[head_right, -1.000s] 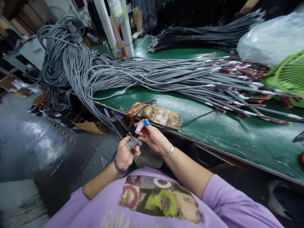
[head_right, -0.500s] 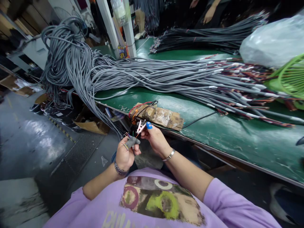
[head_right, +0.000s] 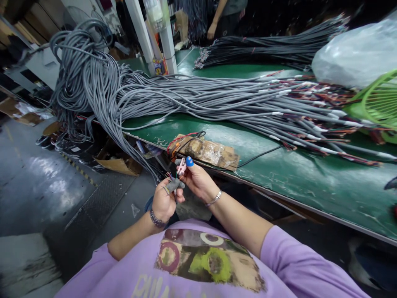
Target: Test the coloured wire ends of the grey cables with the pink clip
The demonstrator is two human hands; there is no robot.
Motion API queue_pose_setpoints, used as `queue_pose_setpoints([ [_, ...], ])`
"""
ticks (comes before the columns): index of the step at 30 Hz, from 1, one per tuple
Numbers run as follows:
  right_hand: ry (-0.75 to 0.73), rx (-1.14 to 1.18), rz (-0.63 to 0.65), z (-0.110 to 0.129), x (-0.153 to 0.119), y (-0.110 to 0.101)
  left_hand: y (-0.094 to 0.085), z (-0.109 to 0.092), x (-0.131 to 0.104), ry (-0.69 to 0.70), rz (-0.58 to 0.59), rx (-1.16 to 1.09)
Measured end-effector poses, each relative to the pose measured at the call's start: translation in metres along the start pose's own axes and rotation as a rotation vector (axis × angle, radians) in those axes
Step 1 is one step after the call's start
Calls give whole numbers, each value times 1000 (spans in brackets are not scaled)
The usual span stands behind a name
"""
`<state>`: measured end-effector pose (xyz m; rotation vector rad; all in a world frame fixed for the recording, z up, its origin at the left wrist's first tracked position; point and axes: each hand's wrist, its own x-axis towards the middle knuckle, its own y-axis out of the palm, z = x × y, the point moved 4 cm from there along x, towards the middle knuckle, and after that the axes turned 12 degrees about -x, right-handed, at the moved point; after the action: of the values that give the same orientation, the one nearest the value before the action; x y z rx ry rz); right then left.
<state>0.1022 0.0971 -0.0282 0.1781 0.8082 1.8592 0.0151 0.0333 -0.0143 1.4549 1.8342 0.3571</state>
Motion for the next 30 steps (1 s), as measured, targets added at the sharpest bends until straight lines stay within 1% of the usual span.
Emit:
queue_pose_setpoints([
  [2, -2, 4, -27, -1, 0, 0, 0, 1, 0, -1, 7, 6],
  [5, 14, 10, -28, -2, -2, 0, -2, 1, -1, 18, 21, 5],
  [12, 99, 33, 48, 0, -10, -7, -8, 0, -7, 62, 44, 2],
  [15, 87, 16, 59, 3, -11, -10, -8, -1, -9, 91, 29, -20],
  [18, 34, -6, 10, 4, -9, -13, -6, -2, -10, 117, 17, -33],
  [20, 22, -14, 2, 3, -8, -13, -5, -4, -9, 129, 6, -30],
  [25, 58, -15, 71, -1, -5, -6, -3, -6, -7, 145, -29, -41],
  [27, 57, -4, 50, -2, -3, -3, -3, -5, -5, 142, -38, -38],
  [30, 17, 21, -35, -2, -1, -3, -3, -2, -2, 126, -38, -25],
])
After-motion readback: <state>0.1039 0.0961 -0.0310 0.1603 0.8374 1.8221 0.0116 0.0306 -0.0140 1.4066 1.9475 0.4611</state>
